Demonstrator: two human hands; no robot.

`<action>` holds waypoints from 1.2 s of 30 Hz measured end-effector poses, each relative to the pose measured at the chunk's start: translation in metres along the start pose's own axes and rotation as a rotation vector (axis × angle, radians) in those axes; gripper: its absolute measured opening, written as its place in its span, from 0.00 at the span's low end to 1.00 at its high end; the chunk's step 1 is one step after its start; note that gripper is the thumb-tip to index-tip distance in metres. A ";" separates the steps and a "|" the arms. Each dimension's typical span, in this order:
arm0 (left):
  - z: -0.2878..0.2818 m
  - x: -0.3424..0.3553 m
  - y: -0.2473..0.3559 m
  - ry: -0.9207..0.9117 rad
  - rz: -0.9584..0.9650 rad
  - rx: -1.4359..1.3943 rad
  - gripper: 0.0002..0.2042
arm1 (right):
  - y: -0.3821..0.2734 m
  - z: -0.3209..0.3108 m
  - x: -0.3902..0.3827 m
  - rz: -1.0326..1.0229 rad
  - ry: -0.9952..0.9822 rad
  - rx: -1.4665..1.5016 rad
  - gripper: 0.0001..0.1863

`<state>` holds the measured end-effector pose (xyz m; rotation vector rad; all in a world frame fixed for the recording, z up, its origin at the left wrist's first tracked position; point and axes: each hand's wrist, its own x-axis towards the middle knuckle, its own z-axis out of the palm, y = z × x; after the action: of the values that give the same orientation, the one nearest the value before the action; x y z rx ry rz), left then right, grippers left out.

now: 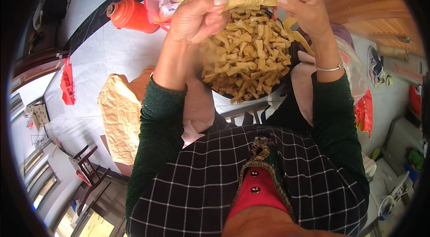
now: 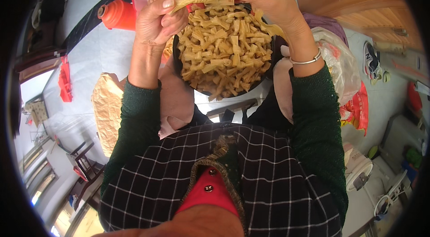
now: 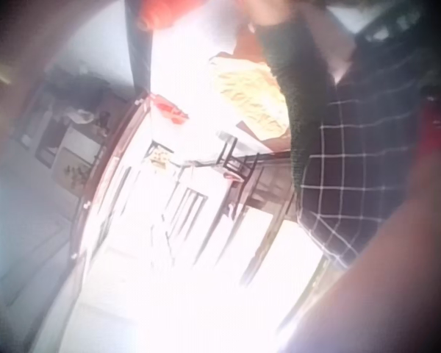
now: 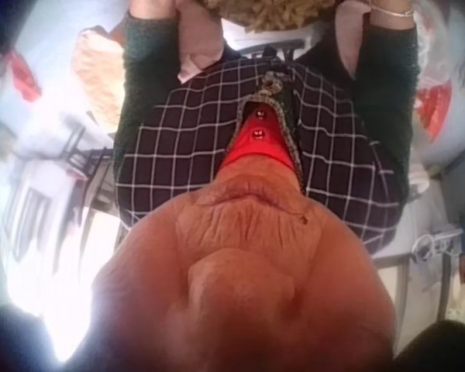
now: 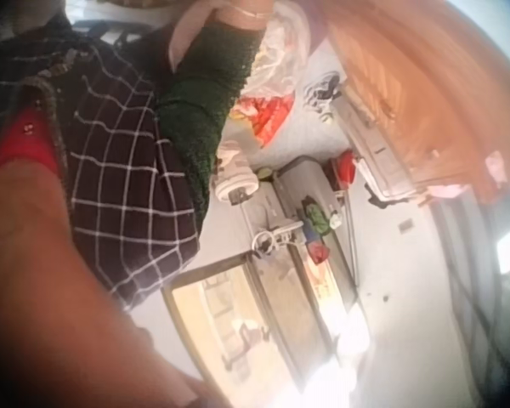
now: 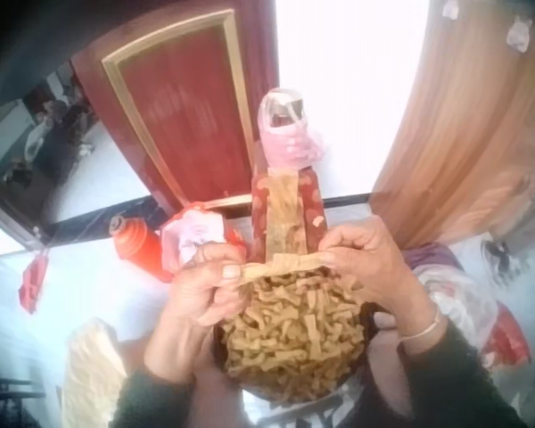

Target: The person sits on the floor and repeatedly picks up dried vegetable strips from a large pile, separates them by hand, and places them into a plastic bag. The person occasionally transfers more strips from the bag back to the pile and continues sorting.

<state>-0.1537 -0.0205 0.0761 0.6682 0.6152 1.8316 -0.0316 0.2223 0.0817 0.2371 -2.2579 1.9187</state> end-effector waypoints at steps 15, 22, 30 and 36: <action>-0.003 0.009 -0.016 0.064 -0.459 1.059 0.13 | 0.016 0.027 -0.009 0.168 -0.029 -0.260 0.10; -0.034 0.044 -0.024 0.439 -0.191 1.581 0.10 | 0.053 0.016 0.027 0.163 0.214 -0.566 0.11; -0.045 0.044 -0.033 0.485 -0.380 1.929 0.15 | 0.075 0.025 0.038 0.286 0.288 -1.313 0.11; 0.008 0.021 -0.030 0.417 -0.288 1.457 0.26 | 0.032 0.044 0.028 0.398 0.118 0.039 0.15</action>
<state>-0.1350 0.0101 0.0640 1.0000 2.2481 0.9944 -0.0676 0.1833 0.0504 -0.3396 -2.3228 2.0925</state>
